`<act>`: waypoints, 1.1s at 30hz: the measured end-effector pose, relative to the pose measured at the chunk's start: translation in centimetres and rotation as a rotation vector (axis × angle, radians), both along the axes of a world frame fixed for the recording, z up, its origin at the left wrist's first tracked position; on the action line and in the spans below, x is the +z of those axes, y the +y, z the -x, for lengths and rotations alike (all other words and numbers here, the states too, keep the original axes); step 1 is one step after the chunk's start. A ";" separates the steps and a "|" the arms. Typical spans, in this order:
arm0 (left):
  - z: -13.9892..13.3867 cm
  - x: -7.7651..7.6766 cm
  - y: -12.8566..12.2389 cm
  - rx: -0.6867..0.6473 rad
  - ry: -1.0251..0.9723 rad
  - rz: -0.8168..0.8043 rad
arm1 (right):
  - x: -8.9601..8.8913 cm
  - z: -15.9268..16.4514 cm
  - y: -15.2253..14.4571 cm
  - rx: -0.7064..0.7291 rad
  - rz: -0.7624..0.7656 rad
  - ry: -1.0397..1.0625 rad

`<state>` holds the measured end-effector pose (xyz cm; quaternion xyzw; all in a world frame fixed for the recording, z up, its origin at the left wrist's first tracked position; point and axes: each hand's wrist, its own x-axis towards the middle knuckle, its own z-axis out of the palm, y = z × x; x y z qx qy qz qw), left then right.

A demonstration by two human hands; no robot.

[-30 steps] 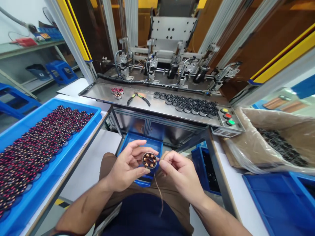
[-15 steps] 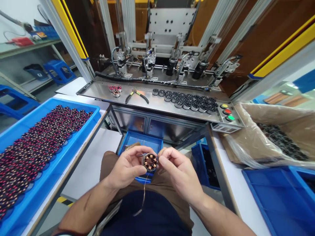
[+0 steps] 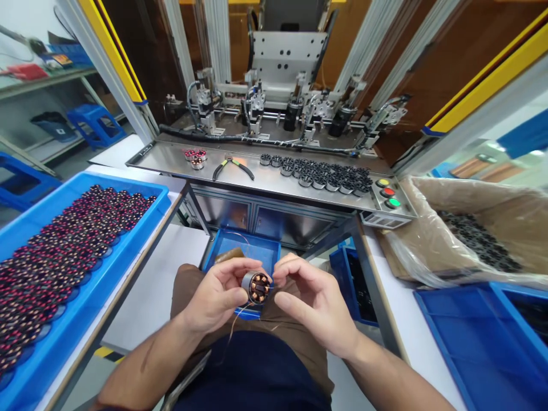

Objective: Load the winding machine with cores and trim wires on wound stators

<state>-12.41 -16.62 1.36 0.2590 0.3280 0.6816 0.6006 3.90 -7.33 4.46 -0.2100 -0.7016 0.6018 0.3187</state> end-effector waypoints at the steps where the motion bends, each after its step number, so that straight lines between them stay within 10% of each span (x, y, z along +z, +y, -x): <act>1: 0.0 0.0 -0.1 0.006 -0.002 0.009 | 0.0 0.1 0.0 0.008 0.001 -0.003; 33: -0.5 -0.8 -0.2 0.021 -0.087 0.304 | -0.8 0.9 -1.4 -0.038 0.186 -0.034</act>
